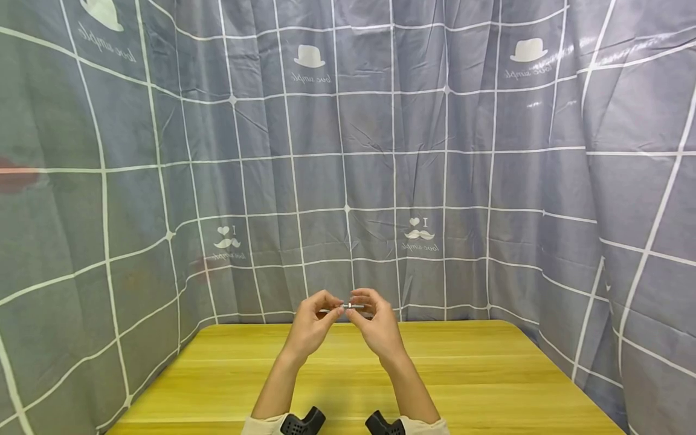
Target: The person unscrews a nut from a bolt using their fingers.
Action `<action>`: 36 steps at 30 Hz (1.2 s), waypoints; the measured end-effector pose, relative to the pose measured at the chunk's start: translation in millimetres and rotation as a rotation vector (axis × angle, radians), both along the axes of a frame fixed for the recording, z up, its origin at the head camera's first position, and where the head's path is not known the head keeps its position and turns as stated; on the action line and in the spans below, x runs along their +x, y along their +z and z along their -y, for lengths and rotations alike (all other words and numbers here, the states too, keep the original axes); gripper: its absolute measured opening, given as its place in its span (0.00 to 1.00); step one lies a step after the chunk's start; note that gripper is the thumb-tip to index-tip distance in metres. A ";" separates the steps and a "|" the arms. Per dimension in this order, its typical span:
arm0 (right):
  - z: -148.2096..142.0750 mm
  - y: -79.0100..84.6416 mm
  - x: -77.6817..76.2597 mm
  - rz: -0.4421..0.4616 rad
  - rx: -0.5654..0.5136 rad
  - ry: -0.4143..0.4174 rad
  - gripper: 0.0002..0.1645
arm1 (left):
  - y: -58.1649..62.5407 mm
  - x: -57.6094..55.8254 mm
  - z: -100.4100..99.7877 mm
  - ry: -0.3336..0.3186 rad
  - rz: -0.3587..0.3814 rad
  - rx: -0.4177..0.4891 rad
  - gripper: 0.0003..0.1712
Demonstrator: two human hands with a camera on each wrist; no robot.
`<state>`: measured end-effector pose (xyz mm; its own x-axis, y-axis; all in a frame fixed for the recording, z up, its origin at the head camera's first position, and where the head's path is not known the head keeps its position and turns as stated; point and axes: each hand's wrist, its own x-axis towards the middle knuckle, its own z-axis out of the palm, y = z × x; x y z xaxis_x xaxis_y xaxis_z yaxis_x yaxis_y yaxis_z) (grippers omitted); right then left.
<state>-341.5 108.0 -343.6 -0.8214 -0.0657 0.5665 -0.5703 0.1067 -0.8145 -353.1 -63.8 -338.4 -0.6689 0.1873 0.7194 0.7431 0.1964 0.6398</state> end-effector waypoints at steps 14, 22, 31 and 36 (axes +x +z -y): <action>-0.3 2.5 0.6 -0.002 -0.005 0.035 0.21 | 3.4 1.4 2.9 -0.002 0.000 -0.002 0.03; -0.3 0.2 1.8 0.021 -0.012 -0.007 0.12 | 1.9 1.7 2.0 0.004 -0.004 -0.011 0.02; -0.2 -3.3 -0.4 0.044 0.013 -0.029 0.20 | 1.1 2.1 0.5 -0.003 0.004 -0.008 0.04; 2.7 -3.0 -0.7 -0.008 0.001 0.015 0.12 | 1.1 0.7 2.7 -0.011 0.003 0.002 0.02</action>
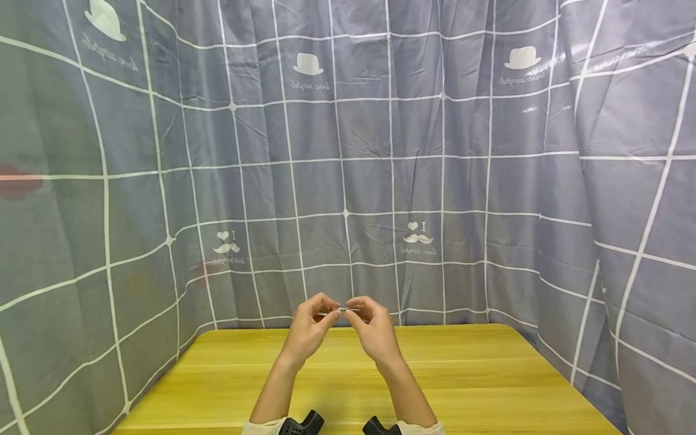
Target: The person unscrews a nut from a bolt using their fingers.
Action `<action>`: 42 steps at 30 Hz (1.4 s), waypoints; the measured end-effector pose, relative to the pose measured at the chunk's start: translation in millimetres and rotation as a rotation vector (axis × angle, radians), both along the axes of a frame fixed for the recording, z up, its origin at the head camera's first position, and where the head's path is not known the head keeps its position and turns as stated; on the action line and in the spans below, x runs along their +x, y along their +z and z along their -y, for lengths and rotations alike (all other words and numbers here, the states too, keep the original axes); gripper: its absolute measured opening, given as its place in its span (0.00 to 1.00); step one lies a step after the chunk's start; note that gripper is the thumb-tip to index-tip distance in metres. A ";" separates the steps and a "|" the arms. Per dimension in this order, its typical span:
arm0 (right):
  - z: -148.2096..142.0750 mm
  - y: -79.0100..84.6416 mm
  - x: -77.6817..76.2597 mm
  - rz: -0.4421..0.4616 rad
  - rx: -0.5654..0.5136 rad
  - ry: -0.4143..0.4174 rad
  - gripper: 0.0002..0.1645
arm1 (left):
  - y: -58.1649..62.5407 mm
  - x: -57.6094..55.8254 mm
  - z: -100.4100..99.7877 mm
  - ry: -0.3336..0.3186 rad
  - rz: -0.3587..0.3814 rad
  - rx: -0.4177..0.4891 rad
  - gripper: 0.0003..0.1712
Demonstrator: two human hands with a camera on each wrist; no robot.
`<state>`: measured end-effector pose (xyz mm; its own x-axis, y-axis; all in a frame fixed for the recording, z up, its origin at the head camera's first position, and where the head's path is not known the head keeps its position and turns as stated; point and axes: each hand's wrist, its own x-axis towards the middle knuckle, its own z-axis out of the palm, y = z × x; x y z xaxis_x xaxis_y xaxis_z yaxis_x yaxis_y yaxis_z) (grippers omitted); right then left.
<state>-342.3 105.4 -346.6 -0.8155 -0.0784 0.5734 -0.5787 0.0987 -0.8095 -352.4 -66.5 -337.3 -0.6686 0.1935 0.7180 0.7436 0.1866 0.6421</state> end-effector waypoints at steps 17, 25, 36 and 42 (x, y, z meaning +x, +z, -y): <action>1.2 2.3 3.3 0.007 -0.029 0.001 0.22 | 1.4 1.0 1.5 -0.001 -0.011 -0.006 0.05; 0.4 0.6 3.1 0.021 -0.015 -0.028 0.14 | -0.9 1.2 0.6 0.022 -0.017 -0.019 0.03; 0.7 0.4 3.5 0.008 0.008 -0.041 0.16 | -2.2 0.3 -0.5 0.021 -0.026 0.013 0.02; 0.6 1.5 2.8 0.000 -0.014 -0.021 0.22 | -1.6 0.2 -0.1 0.024 -0.013 0.012 0.03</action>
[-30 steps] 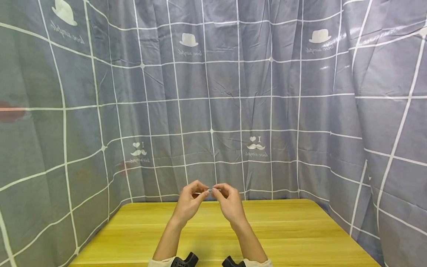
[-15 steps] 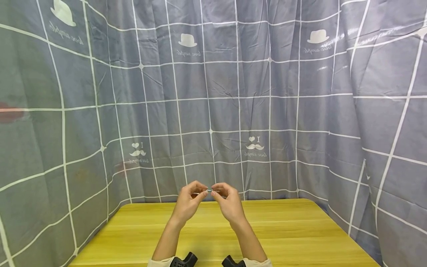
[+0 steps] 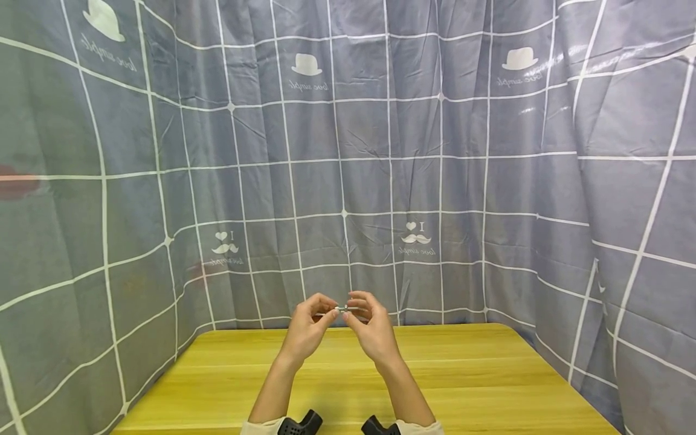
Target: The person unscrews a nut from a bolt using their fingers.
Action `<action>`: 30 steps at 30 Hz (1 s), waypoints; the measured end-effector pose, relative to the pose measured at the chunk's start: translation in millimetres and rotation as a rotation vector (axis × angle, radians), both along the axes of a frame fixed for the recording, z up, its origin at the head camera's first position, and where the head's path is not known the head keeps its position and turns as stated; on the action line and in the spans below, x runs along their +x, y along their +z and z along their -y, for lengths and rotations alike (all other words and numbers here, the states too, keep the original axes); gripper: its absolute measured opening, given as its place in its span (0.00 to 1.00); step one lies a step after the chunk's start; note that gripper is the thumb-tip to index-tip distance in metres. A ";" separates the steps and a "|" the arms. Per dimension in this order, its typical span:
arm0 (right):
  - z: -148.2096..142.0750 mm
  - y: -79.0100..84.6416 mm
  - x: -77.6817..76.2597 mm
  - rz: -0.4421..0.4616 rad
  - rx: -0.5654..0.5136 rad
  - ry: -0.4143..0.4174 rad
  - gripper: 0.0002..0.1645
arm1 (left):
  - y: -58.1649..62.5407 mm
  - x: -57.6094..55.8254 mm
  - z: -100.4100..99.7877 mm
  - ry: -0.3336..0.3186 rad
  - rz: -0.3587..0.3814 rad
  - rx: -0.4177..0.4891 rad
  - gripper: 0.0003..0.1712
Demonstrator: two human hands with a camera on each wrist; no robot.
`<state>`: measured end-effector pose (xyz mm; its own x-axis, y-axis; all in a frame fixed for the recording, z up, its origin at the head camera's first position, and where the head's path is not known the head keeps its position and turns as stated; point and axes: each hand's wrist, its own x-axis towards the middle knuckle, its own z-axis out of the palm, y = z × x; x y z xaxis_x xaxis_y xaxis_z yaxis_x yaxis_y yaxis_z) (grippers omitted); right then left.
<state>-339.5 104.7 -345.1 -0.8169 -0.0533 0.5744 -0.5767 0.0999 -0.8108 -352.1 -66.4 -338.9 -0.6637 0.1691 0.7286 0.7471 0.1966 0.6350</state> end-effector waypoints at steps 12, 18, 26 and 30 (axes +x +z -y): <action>-0.6 -2.1 0.2 -0.007 0.009 0.019 0.17 | -0.3 -0.7 1.1 0.001 0.001 -0.012 0.04; 0.5 -1.2 0.4 0.032 0.016 -0.003 0.21 | 2.3 0.9 1.9 0.013 0.020 -0.004 0.05; -0.6 0.4 0.3 -0.008 -0.013 -0.004 0.16 | 2.1 1.4 1.3 0.013 0.017 -0.005 0.04; -0.7 0.4 2.0 0.029 0.000 -0.023 0.18 | 1.5 1.5 1.1 0.015 0.017 -0.014 0.03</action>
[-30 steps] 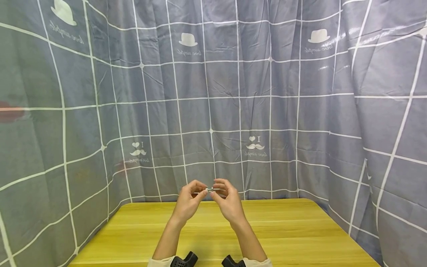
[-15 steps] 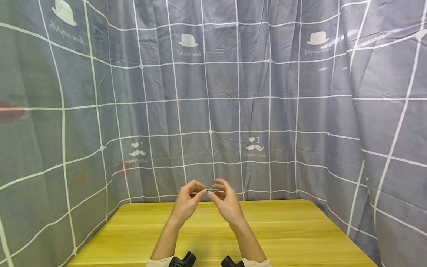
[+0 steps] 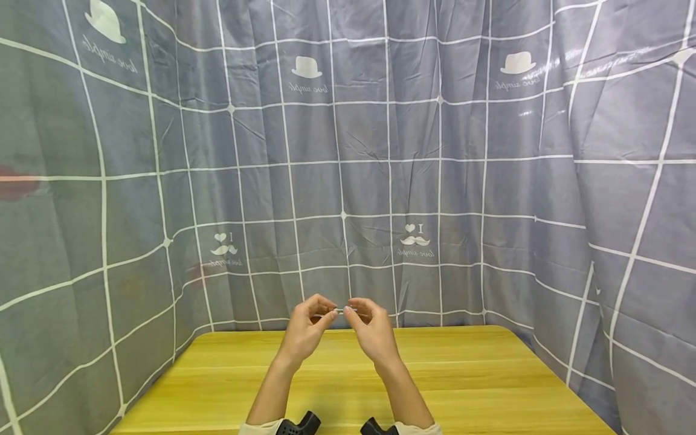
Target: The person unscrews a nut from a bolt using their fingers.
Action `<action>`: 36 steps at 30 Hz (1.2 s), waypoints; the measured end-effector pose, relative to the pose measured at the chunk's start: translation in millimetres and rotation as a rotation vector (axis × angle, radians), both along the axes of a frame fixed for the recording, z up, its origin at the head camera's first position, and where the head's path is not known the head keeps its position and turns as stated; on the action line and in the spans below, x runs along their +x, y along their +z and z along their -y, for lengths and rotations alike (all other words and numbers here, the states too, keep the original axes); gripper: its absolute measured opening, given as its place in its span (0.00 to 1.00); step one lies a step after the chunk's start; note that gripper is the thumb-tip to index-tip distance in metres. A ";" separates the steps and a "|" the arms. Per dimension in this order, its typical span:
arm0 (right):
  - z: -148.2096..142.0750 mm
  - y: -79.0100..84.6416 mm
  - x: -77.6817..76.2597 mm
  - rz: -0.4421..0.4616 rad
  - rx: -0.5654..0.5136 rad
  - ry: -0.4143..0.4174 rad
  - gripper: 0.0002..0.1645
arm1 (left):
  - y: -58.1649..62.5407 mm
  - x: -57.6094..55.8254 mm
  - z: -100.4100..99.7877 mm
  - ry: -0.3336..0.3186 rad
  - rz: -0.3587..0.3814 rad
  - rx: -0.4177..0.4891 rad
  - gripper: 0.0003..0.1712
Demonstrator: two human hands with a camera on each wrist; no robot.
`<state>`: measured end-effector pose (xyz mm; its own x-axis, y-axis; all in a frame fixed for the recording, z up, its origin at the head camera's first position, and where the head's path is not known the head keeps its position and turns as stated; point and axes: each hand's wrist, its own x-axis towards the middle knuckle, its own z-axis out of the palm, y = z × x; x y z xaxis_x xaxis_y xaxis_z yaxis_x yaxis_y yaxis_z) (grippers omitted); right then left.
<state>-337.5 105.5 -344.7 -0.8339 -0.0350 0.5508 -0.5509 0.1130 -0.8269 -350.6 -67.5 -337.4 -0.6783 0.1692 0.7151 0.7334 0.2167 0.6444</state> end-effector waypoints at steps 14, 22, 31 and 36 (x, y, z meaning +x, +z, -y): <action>-0.3 -3.9 -2.4 0.003 0.029 0.005 0.19 | -1.4 -0.8 -0.1 -0.009 -0.020 -0.010 0.02; 2.9 -4.7 -4.2 -0.047 0.000 0.022 0.20 | -2.8 -2.7 0.8 -0.003 -0.036 -0.012 0.03; 4.5 -5.8 -6.2 -0.054 0.010 -0.010 0.13 | -2.8 -3.0 1.3 -0.008 -0.060 -0.012 0.02; 4.1 -5.5 -4.9 -0.036 0.009 -0.004 0.23 | -2.7 -2.9 1.8 -0.005 -0.057 -0.018 0.02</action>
